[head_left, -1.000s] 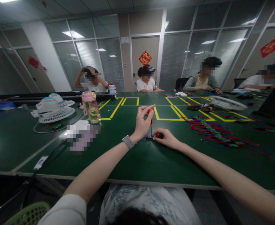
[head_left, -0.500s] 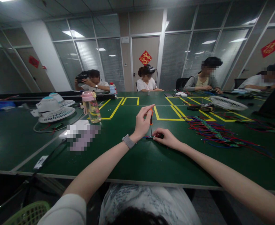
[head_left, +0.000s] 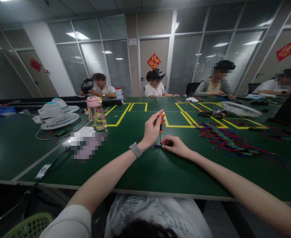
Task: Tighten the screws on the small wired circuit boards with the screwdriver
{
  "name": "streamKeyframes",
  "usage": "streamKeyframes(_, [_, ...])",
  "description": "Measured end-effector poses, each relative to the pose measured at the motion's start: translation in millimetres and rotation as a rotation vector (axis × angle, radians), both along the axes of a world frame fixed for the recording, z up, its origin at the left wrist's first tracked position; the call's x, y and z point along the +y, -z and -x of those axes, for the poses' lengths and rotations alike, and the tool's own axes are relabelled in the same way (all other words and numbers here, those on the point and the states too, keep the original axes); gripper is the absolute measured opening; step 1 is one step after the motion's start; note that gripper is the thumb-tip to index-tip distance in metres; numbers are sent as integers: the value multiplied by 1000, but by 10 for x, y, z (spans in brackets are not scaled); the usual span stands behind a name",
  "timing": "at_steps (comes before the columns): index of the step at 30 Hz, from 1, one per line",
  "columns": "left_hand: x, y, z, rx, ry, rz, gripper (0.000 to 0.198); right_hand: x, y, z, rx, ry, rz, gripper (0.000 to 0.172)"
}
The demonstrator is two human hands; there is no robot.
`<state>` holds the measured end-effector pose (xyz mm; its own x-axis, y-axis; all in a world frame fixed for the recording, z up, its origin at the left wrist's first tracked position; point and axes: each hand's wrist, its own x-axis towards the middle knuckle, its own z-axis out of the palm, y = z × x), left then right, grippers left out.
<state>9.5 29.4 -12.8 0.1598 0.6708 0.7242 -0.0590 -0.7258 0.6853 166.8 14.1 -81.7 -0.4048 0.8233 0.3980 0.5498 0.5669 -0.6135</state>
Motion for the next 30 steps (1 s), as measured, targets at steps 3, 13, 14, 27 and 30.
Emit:
streamKeyframes(3, [-2, 1, 7, 28, -109, -69, 27, 2, 3, -4, 0, -1, -7, 11])
streamKeyframes(13, [6, 4, 2, 36, 17, -7, 34, 10, 15, -4, 3, -3, -15, 11])
streamKeyframes(14, [7, 6, 2, 42, -10, -19, 32, 12, 17, -5, 3, -4, -19, 11])
streamKeyframes(27, [0, 4, 5, 79, -66, -87, 30, 17, 24, -2, 6, -4, -34, 11])
streamKeyframes(30, [-22, -15, 16, 115, -182, -143, 24, 11, 26, 2, 6, -9, -40, 9])
